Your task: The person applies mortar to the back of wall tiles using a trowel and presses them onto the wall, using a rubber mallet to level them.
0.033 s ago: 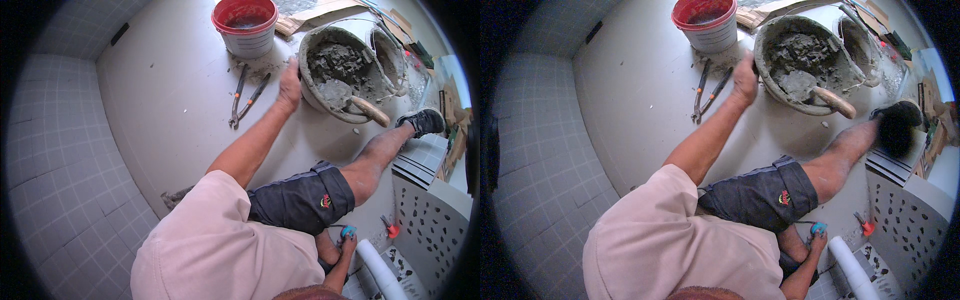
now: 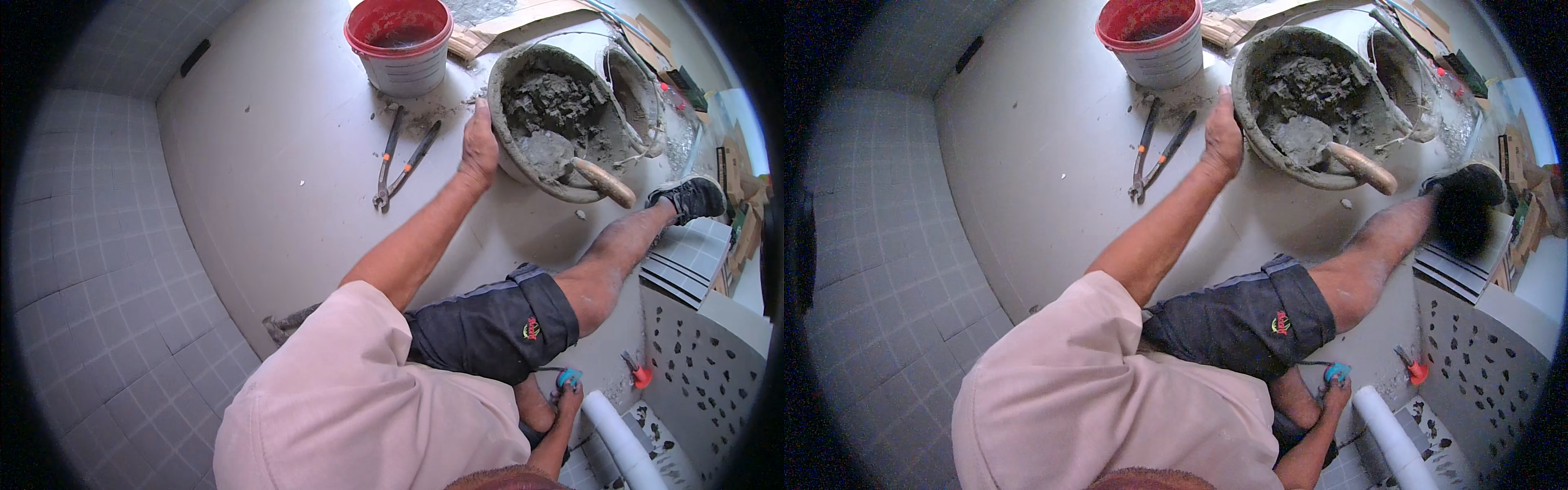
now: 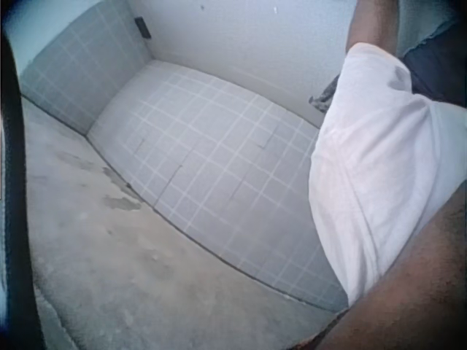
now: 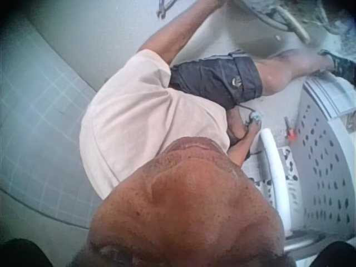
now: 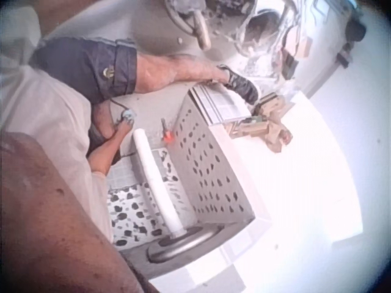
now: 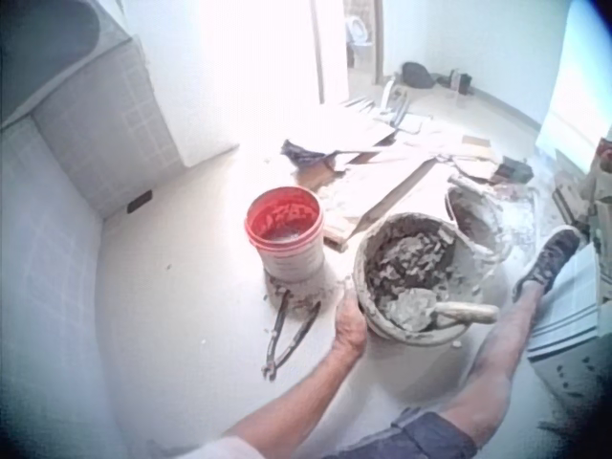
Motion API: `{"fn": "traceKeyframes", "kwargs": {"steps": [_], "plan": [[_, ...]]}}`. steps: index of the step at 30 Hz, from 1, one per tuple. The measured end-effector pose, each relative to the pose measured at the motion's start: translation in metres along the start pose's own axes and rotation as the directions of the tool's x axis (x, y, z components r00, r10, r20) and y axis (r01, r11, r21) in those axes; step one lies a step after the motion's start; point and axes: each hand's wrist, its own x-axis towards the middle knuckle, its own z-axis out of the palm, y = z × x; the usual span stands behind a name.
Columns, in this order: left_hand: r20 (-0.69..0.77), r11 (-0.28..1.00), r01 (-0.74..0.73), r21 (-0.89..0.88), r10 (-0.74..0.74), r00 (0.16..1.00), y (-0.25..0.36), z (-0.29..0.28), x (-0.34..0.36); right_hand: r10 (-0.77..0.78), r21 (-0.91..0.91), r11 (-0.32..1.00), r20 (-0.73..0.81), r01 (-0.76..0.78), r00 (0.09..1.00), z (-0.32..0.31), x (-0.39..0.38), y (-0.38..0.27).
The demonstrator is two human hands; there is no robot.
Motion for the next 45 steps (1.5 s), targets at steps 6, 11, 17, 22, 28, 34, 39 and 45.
{"fn": "traceKeyframes", "kwargs": {"steps": [6,11,17,22,28,34,39,45], "plan": [[-0.143,0.986,-0.132,0.102,0.146,0.979,-0.004,0.042,-0.048,-0.142,-0.110,0.985,-0.054,0.135,0.988,-0.011,0.034,0.053],[-0.061,0.907,-0.167,0.387,0.206,0.977,-0.011,0.051,-0.107,-0.147,-0.136,0.981,-0.074,0.136,0.986,-0.015,0.052,0.074],[0.121,0.922,0.077,0.379,-0.132,0.984,-0.004,0.061,-0.167,-0.173,-0.146,0.975,-0.029,0.167,0.984,-0.011,0.022,0.040],[0.354,0.848,-0.074,0.524,-0.138,0.925,-0.005,-0.007,-0.151,-0.035,-0.050,0.998,-0.054,0.033,0.998,0.003,0.012,0.021],[0.137,0.004,-0.140,0.990,0.200,0.970,0.022,-0.089,-0.092,-0.500,-0.469,0.786,-0.098,0.404,0.860,0.005,0.024,0.052],[0.305,-0.036,-0.303,0.952,0.109,0.946,0.010,-0.184,-0.098,-0.321,-0.390,0.882,-0.088,0.264,0.943,-0.004,-0.008,0.021],[-0.143,0.355,0.128,0.926,0.017,0.990,0.111,-0.242,-0.129,0.088,-0.006,0.996,0.124,-0.088,0.988,-0.019,0.002,-0.011],[-0.648,-0.527,0.410,0.745,-0.719,0.253,0.167,-0.285,-0.226,0.136,0.012,0.990,0.166,-0.140,0.977,-0.028,-0.006,-0.029]]}}
